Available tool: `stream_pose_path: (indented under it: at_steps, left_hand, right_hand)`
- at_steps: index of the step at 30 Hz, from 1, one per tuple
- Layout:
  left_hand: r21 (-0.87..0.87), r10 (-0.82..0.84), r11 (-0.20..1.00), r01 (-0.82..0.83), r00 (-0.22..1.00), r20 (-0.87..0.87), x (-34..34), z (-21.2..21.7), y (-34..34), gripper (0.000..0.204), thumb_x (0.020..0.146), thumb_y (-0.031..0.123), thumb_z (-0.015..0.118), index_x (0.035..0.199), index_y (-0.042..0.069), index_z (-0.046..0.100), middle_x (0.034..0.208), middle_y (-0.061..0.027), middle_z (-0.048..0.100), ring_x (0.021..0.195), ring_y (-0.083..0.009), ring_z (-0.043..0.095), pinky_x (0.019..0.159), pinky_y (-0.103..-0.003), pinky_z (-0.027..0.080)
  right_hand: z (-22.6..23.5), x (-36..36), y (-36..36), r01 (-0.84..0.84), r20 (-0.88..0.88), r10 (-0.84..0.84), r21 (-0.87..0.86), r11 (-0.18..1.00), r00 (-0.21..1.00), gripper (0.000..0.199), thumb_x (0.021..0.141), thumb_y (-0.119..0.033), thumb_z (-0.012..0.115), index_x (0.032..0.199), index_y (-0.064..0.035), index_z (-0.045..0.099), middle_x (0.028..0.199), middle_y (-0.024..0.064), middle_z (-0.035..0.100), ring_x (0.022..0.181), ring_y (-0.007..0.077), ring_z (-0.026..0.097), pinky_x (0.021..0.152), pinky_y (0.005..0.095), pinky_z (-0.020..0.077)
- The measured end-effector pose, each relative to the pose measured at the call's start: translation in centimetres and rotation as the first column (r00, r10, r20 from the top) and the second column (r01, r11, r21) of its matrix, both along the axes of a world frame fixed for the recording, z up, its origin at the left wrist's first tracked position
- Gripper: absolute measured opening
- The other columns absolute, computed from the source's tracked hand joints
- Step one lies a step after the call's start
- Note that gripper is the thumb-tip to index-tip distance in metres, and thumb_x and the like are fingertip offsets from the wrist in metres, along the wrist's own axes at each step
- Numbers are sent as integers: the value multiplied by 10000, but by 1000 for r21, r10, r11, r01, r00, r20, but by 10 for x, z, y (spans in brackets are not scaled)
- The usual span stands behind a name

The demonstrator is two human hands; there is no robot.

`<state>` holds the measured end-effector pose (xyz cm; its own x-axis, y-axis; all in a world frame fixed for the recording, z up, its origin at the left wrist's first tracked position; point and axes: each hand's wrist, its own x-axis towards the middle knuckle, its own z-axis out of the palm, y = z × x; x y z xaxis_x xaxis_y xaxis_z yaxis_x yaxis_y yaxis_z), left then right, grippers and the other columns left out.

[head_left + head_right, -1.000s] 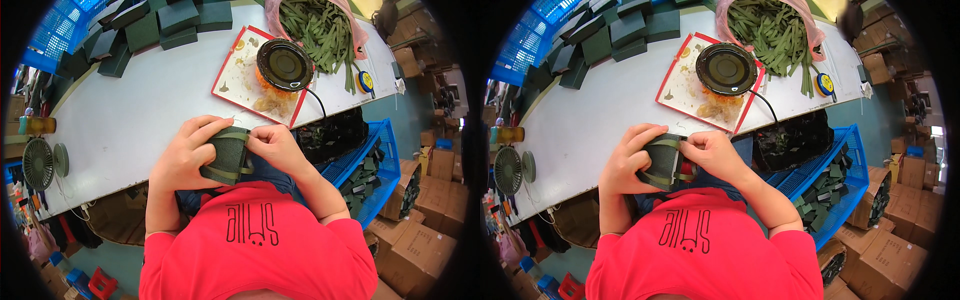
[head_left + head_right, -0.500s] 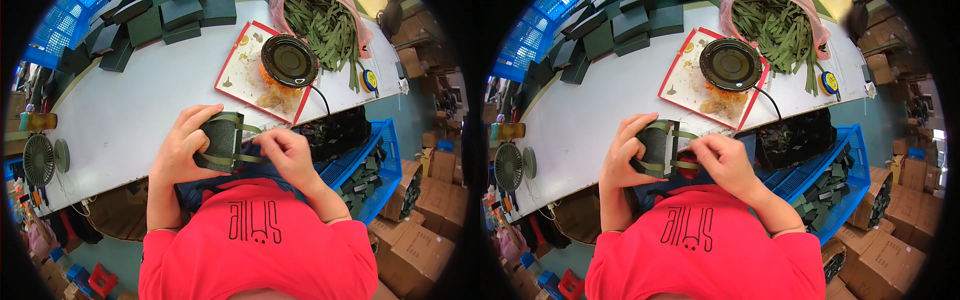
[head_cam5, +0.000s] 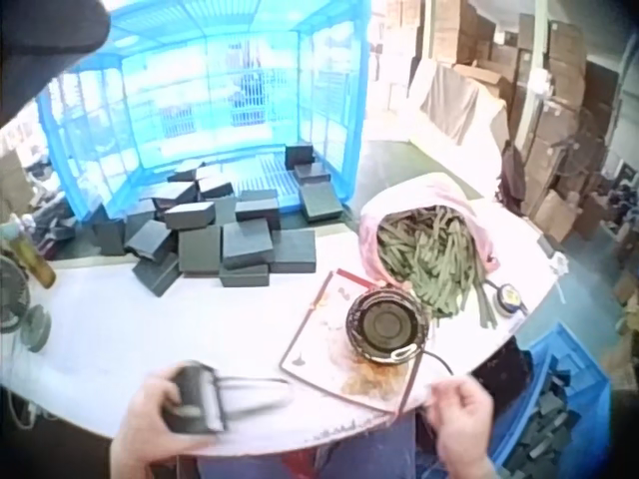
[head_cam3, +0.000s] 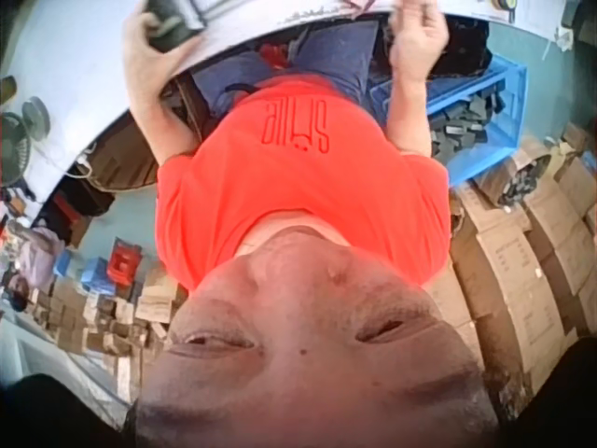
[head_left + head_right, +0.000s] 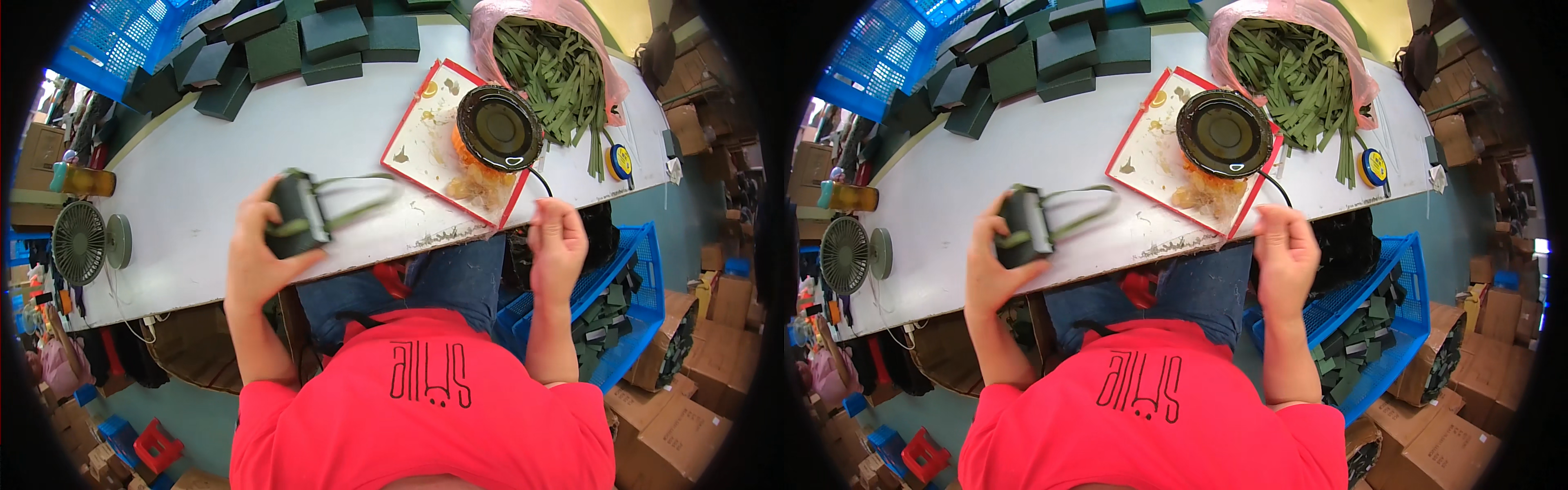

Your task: The person sits at a table in a workshop and assembles small green boxes by attaching green ribbon handles. They pick up a box, dip a ribbon end into a hot glue pot, and press it onto the box to secure the handle. The person repeats this process for multiple boxes, placing finished units on the table.

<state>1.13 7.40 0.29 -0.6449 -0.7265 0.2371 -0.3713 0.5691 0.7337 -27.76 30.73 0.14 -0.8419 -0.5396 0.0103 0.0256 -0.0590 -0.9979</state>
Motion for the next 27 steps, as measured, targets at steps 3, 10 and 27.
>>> stream_pose_path:
  at_steps: [3,10,27]
  left_hand:
    - [-106,329,944,-312,916,230,36,1,-18,879,648,205,891,1396,43,460,1386,-219,546,1252,-371,532,1057,-433,428]
    - [-385,588,808,-447,555,589,104,-2,-61,749,781,347,807,1412,63,519,1458,-230,491,1346,-391,447,1116,-458,367]
    - [-510,495,781,-362,856,151,-56,-51,-261,869,808,534,755,1523,192,399,1604,-258,241,1415,-510,318,1122,-536,352]
  right_hand:
    - [-2,-27,10,198,-56,-198,-7,980,979,192,1027,-174,600,1088,-7,672,817,-22,623,565,-10,371,486,175,258]
    - [-37,-97,35,338,-200,-315,89,937,928,225,1051,-187,534,1079,11,636,753,12,631,549,3,403,491,184,304]
    - [-63,-172,32,633,-782,187,599,491,595,401,975,-296,559,1278,-45,637,1342,166,611,1164,348,622,965,425,511]
